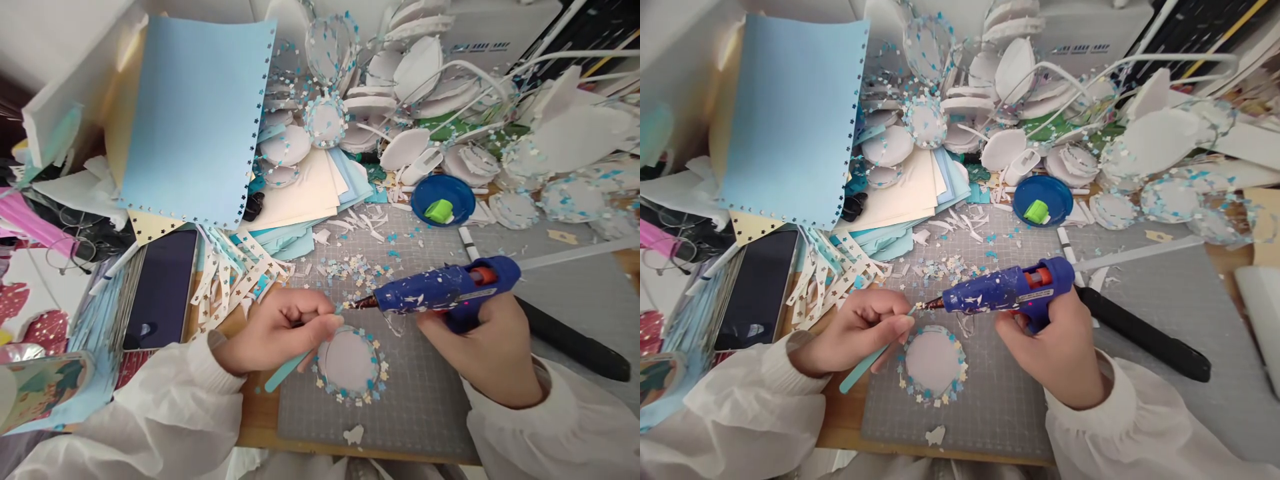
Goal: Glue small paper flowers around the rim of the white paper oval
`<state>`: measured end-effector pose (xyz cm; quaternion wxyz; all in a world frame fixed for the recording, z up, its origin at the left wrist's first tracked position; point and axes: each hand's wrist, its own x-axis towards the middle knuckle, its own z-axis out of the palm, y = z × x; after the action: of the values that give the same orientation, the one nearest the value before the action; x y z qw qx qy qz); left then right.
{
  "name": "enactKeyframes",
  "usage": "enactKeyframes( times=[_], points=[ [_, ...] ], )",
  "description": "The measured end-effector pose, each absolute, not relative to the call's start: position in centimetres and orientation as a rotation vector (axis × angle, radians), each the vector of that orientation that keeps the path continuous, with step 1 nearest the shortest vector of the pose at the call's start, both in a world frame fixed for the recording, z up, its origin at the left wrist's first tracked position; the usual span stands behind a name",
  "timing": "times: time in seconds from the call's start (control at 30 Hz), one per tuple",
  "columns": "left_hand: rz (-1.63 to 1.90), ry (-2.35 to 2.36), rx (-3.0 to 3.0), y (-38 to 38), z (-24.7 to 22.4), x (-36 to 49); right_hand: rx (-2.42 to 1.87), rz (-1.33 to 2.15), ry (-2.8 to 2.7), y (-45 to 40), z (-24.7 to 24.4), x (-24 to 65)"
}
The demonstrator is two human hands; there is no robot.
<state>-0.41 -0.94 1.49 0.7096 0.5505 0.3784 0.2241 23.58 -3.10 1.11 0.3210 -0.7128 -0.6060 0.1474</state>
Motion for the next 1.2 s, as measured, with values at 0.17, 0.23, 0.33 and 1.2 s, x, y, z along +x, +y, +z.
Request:
enactKeyframes(
  times=[0.17,0.23,0.33,1.2],
  points=[
    [0.515,0.823,1.236,-0.97,1.46,-0.34,-1.873,0.398,-1.593,-3.29,0.82,23.7],
    [0.522,0.809,1.232,-0.96,1.44,-0.3,-1.869,0.384,-1.599,-3.27,0.88,23.69],
    [0.523,0.801,1.227,-0.93,1.45,-0.28,-1.852,0.355,-1.609,-3.14,1.01,23.63],
    [0.538,0.784,1.253,-0.92,1.53,-0.34,-1.76,0.272,-1.662,-3.08,0.21,24.07]
  ],
)
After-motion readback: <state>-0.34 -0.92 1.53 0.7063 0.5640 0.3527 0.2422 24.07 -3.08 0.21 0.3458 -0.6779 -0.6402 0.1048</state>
